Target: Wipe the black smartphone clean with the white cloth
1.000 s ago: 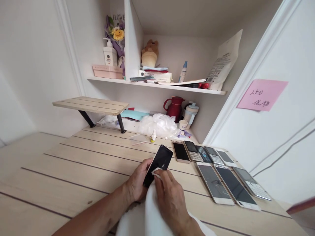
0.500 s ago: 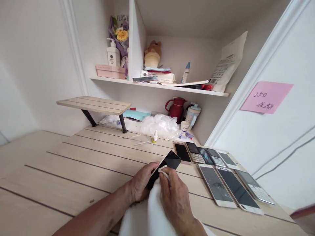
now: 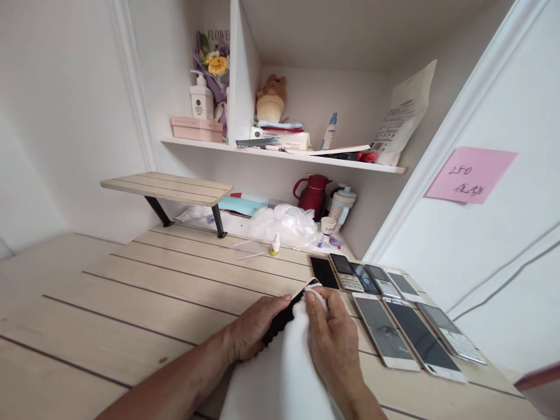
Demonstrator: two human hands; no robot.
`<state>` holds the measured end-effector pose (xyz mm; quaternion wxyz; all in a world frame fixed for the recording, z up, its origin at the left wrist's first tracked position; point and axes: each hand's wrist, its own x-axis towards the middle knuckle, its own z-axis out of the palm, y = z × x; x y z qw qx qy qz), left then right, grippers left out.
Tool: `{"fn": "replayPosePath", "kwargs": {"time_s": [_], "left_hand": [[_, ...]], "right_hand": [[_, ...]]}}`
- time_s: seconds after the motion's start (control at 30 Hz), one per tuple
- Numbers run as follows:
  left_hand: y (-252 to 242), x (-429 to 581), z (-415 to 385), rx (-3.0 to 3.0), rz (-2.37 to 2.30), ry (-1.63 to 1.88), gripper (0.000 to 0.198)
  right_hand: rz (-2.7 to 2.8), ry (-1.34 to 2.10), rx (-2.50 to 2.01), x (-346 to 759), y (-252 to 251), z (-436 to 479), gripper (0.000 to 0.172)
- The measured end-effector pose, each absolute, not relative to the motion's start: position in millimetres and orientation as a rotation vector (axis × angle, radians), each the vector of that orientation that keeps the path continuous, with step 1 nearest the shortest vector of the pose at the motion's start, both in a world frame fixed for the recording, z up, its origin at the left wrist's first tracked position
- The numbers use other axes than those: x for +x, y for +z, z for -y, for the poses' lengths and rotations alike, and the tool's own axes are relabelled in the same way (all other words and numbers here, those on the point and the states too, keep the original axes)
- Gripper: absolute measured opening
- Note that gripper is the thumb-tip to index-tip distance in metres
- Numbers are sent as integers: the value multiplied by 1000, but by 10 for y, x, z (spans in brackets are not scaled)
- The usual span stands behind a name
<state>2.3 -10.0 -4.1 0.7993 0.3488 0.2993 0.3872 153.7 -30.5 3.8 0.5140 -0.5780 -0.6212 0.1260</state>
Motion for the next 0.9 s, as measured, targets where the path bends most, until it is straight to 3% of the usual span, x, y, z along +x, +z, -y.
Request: {"fn": "replayPosePath", "kwargs": {"time_s": [0.27, 0.6, 0.77, 0.9], "left_hand": [[-104, -1, 54, 670, -661, 750, 40], [56, 3, 132, 896, -615, 843, 37], [6, 48, 138, 716, -547, 754, 52], [-8, 41, 159, 616, -542, 759, 60]], "right_hand": [[1700, 502, -1188, 1320, -66, 461, 30], [1411, 217, -1319, 1642, 58, 230, 32], [1689, 91, -1107, 1457, -41, 376, 21], [1965, 62, -921, 1270, -193, 498, 25]]}}
